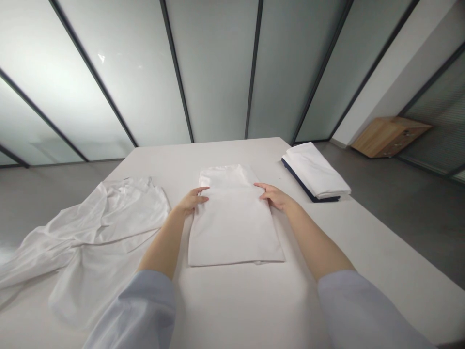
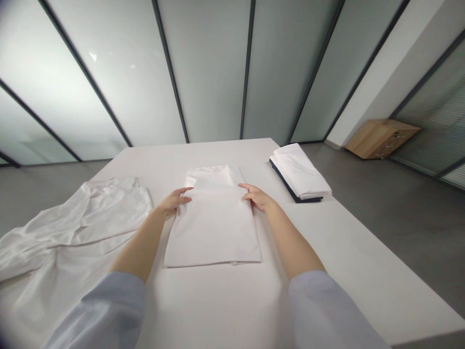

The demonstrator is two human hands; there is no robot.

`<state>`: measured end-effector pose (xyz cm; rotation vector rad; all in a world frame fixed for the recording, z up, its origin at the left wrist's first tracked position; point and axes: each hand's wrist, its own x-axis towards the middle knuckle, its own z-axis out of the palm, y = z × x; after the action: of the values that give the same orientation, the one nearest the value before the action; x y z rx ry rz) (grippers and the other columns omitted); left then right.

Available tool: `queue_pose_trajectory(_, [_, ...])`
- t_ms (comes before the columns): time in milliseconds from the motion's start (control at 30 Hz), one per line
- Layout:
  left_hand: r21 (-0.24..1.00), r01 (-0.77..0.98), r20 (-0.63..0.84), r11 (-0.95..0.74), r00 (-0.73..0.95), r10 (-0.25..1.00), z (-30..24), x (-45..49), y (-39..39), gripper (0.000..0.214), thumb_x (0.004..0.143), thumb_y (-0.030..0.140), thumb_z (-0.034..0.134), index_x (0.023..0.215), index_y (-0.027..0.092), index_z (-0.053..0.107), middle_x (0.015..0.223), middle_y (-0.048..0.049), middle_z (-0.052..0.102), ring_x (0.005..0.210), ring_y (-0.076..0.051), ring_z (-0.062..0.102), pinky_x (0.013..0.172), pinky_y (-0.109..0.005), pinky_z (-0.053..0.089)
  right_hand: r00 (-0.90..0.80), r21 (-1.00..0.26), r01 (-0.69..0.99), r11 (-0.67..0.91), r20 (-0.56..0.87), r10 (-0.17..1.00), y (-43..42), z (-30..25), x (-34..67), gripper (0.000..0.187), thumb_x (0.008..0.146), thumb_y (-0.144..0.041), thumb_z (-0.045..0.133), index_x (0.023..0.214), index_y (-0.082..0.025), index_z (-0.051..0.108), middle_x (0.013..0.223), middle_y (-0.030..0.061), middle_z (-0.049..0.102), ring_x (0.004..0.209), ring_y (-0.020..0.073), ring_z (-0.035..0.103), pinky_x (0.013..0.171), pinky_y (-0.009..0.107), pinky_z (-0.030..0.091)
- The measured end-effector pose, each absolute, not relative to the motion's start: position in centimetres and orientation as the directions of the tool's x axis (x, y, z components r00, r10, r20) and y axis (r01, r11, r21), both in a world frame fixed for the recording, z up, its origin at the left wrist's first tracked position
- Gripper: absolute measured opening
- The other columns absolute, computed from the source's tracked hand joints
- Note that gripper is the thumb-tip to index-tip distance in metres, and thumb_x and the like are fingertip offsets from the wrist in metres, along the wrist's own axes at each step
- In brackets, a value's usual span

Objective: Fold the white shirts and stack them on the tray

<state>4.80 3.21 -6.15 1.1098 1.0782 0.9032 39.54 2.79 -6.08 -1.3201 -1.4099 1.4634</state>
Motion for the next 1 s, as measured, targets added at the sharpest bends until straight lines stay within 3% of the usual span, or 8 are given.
queue_pose_trajectory(133, [0.989,0.089,-0.133,0.116,0.221,0.966,-5.0,4.9,3.3,0.058,0.051,0.021,0.081,0.108,0.019,0.070,0.091,-0.0044,0.071,0.077,-0.020,0.066,0.071,-0.030,0.053,-0.175,-0.917,0.397,-0.025,-0.102,0.979,3.0,-4.7,39.8,0.061,0.061,-0.008,0.061,0.122,-0.015,0.062,0.114,0.0073,0.068,0.093,0.0191,0.062,0.088,0.029,0.046])
queue_pose_trajectory(233, [0.932,0.360,-0.007,-0.045,0.141,0.990,-3.2,4.8,3.7,0.047,0.055,0.024,0.078,0.101,0.017,0.073,0.084,-0.0031,0.069,0.079,-0.022,0.064,0.075,-0.032,0.051,-0.158,-0.799,0.595,0.085,-0.013,0.987,3.1,-3.0,40.0,0.038,0.066,-0.013,0.065,0.103,-0.015,0.069,0.099,0.0055,0.071,0.084,0.0186,0.061,0.080,0.027,0.046])
queue_pose_trajectory(367, [0.631,0.723,0.198,-0.281,0.201,0.960,0.8,4.2,4.4,0.035,0.066,0.036,0.072,0.097,0.018,0.074,0.087,-0.0051,0.068,0.093,-0.026,0.061,0.089,-0.037,0.047,-0.179,-0.622,0.752,0.220,0.129,0.975,3.9,-0.1,41.0,0.016,0.072,-0.022,0.066,0.088,-0.018,0.067,0.079,0.0011,0.066,0.070,0.0160,0.056,0.069,0.025,0.045])
queue_pose_trajectory(500, [0.258,0.845,0.462,-0.468,0.317,0.828,5.7,4.1,6.0,0.035,0.076,0.043,0.064,0.098,0.019,0.073,0.125,-0.0114,0.058,0.129,-0.032,0.041,0.108,-0.048,0.032,-0.185,-0.469,0.789,0.397,0.435,0.881,6.8,3.6,41.5,0.013,0.072,-0.025,0.066,0.083,-0.020,0.064,0.089,0.0040,0.062,0.081,0.0195,0.057,0.074,0.030,0.047])
queue_pose_trajectory(600, [0.129,0.880,0.571,-0.457,0.311,0.760,9.1,4.9,7.7,0.031,0.080,0.038,0.060,0.103,0.020,0.069,0.137,-0.0094,0.051,0.136,-0.033,0.033,0.112,-0.051,0.024,-0.121,-0.378,0.817,0.435,0.626,0.770,9.4,6.4,40.7,0.016,0.075,-0.023,0.062,0.091,-0.020,0.062,0.098,0.0079,0.062,0.093,0.0246,0.057,0.082,0.038,0.047])
queue_pose_trajectory(700, [0.105,0.904,0.636,-0.414,0.259,0.727,11.0,5.7,8.7,0.035,0.082,0.030,0.056,0.115,0.020,0.062,0.128,-0.0087,0.059,0.128,-0.029,0.045,0.112,-0.049,0.024,-0.050,-0.313,0.856,0.413,0.743,0.668,10.4,7.8,39.7,0.024,0.081,-0.020,0.053,0.104,-0.020,0.060,0.107,0.0117,0.063,0.103,0.0284,0.056,0.089,0.044,0.044])
queue_pose_trajectory(867, [0.074,0.925,0.553,-0.372,0.272,0.788,6.3,5.4,6.3,0.042,0.077,0.018,0.054,0.120,0.019,0.056,0.121,-0.0094,0.064,0.121,-0.025,0.054,0.110,-0.042,0.030,-0.190,-0.184,0.847,0.498,0.770,0.609,6.3,2.6,39.0,0.040,0.077,-0.014,0.050,0.117,-0.020,0.055,0.129,0.0140,0.057,0.126,0.0309,0.046,0.101,0.049,0.037])
queue_pose_trajectory(1000, [0.042,0.911,0.218,-0.410,0.392,0.894,-1.9,4.4,1.6,0.053,0.071,0.014,0.057,0.123,0.022,0.054,0.121,-0.0081,0.065,0.125,-0.024,0.053,0.110,-0.039,0.031,-0.411,-0.201,0.785,0.587,0.540,0.735,1.4,-5.3,39.5,0.052,0.070,-0.009,0.052,0.121,-0.018,0.054,0.110,0.0098,0.067,0.126,0.0283,0.049,0.102,0.046,0.038])
